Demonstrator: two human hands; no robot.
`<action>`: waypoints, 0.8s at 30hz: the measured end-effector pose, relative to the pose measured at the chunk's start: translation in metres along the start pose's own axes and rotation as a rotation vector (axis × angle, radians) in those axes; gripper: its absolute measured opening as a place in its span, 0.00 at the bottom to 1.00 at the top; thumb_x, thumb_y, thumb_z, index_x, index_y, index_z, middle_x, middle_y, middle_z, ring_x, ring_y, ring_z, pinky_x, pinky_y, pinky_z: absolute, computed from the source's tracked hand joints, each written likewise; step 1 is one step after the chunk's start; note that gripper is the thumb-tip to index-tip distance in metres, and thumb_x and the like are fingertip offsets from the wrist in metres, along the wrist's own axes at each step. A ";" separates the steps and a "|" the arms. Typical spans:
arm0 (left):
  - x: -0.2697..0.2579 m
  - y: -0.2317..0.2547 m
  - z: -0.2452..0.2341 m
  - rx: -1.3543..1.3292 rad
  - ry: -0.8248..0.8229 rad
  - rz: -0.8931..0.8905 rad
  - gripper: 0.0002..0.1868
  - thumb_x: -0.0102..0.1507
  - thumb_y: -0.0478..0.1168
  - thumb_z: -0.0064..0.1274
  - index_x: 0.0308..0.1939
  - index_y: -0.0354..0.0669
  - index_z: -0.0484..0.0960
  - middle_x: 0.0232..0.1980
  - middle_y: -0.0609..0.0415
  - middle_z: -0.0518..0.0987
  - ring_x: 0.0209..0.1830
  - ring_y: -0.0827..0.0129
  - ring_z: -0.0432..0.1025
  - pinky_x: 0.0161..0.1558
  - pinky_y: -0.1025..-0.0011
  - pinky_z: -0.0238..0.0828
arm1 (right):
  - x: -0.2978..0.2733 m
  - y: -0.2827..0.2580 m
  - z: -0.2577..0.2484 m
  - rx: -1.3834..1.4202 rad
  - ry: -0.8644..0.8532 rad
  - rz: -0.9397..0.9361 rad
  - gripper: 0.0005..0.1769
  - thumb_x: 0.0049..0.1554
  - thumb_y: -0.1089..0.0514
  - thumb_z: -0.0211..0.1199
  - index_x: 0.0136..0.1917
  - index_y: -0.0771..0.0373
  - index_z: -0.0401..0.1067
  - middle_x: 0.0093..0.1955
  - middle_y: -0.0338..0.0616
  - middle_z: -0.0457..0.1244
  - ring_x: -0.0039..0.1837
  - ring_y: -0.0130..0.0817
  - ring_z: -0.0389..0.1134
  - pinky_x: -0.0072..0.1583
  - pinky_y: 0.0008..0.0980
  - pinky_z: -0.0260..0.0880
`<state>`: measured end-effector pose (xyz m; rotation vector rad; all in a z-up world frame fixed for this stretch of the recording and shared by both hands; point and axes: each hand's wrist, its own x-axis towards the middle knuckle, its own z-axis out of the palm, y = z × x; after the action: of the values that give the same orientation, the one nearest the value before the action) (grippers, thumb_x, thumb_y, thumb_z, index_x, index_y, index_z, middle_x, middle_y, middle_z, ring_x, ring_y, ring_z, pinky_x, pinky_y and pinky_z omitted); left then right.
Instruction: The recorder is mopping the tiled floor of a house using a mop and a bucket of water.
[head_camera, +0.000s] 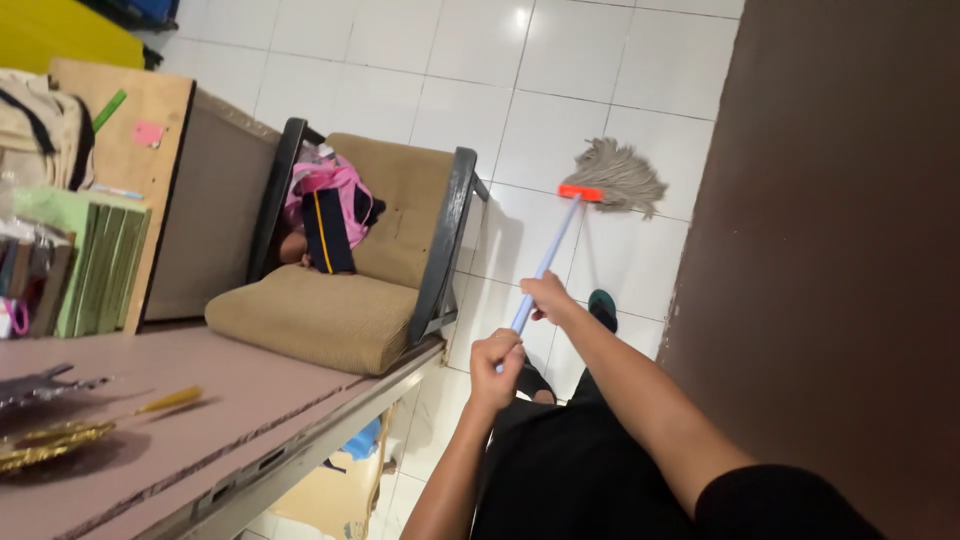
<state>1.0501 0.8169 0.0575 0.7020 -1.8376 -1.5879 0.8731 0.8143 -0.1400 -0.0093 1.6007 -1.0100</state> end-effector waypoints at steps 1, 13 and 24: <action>-0.008 0.004 -0.006 -0.004 0.011 0.001 0.07 0.58 0.28 0.49 0.24 0.30 0.74 0.27 0.46 0.76 0.29 0.59 0.72 0.37 0.66 0.69 | -0.004 0.004 0.013 -0.012 -0.002 -0.001 0.16 0.47 0.57 0.63 0.45 0.70 0.65 0.33 0.46 0.59 0.31 0.37 0.60 0.28 0.41 0.63; 0.042 -0.027 0.033 0.057 0.110 0.129 0.13 0.56 0.28 0.50 0.19 0.37 0.63 0.21 0.51 0.66 0.24 0.57 0.63 0.39 0.64 0.66 | 0.070 -0.040 -0.002 -0.065 -0.178 -0.003 0.16 0.46 0.60 0.61 0.48 0.64 0.66 0.35 0.45 0.57 0.31 0.39 0.59 0.30 0.46 0.64; 0.241 -0.108 0.156 0.050 0.266 0.133 0.13 0.57 0.29 0.49 0.20 0.34 0.63 0.23 0.47 0.67 0.27 0.56 0.66 0.38 0.64 0.66 | 0.145 -0.188 -0.133 -0.112 -0.255 0.069 0.21 0.54 0.56 0.66 0.57 0.67 0.65 0.45 0.49 0.61 0.42 0.41 0.67 0.41 0.43 0.71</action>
<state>0.7724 0.7304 -0.0404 0.7575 -1.6960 -1.3004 0.6262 0.7008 -0.1509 -0.1530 1.4117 -0.8296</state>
